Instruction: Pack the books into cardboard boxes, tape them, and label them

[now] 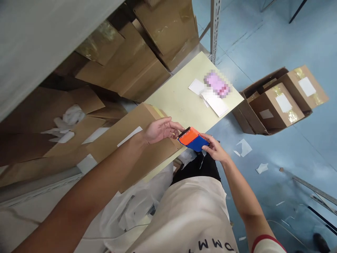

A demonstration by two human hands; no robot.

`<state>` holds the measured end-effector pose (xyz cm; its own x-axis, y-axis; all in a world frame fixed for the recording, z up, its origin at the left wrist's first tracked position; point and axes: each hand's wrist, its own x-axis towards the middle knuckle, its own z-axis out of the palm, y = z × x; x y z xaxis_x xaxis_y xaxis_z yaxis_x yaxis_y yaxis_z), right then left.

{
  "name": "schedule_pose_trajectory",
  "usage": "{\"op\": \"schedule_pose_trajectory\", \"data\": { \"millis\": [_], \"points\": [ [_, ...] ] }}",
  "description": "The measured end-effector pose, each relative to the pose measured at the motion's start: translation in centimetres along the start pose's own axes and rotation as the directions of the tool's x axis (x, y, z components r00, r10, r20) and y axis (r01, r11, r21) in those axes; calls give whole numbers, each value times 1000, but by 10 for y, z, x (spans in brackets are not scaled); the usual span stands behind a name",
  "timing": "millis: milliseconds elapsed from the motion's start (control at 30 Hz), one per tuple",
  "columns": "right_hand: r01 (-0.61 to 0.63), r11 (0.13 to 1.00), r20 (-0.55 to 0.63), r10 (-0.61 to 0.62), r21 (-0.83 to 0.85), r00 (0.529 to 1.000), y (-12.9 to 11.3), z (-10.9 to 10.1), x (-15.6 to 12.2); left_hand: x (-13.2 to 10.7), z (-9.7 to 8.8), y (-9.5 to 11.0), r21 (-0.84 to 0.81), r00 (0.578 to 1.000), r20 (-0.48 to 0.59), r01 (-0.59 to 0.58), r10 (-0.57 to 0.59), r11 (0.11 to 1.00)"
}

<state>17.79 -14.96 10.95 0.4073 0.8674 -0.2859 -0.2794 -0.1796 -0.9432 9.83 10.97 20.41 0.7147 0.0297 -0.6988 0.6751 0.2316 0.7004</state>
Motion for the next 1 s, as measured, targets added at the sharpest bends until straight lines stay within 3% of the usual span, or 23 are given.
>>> {"op": "schedule_pose_trajectory", "data": {
  "millis": [100, 200, 267, 333, 533, 733, 833, 933, 1000],
  "points": [
    [2, 999, 44, -4, 45, 999, 3, -6, 12, 13, -3, 15, 300, 994, -111, 22, 12, 954],
    [-12, 995, 52, 7, 104, 999, 7, -9, 29, 32, -8, 28, 649, 972, -194, 24, 135, 761],
    [-55, 989, 57, 48, 137, 997, 10, -8, 39, 43, -13, 35, 769, 962, -210, 52, 175, 637],
    [-105, 977, 53, 97, 185, 994, 13, -6, 47, 52, -19, 41, 812, 966, -228, 117, 126, 572],
    [-256, 900, -47, 290, 352, 956, 16, 6, 61, 70, -34, 50, 820, 940, -248, 332, -232, 466],
    [-417, 765, 121, 414, 490, 902, 20, 6, 58, 89, -38, 34, 850, 889, -182, 357, -420, 386],
    [-484, 710, 167, 471, 512, 866, 31, 4, 42, 91, -49, 28, 865, 848, -252, 414, -466, 285],
    [-552, 646, 190, 544, 527, 817, 44, 6, 18, 88, -67, 24, 875, 825, -367, 463, -429, 142],
    [-587, 598, 202, 586, 546, 784, 51, 11, 4, 84, -77, 18, 889, 817, -376, 451, -437, 79]
  ]
}}
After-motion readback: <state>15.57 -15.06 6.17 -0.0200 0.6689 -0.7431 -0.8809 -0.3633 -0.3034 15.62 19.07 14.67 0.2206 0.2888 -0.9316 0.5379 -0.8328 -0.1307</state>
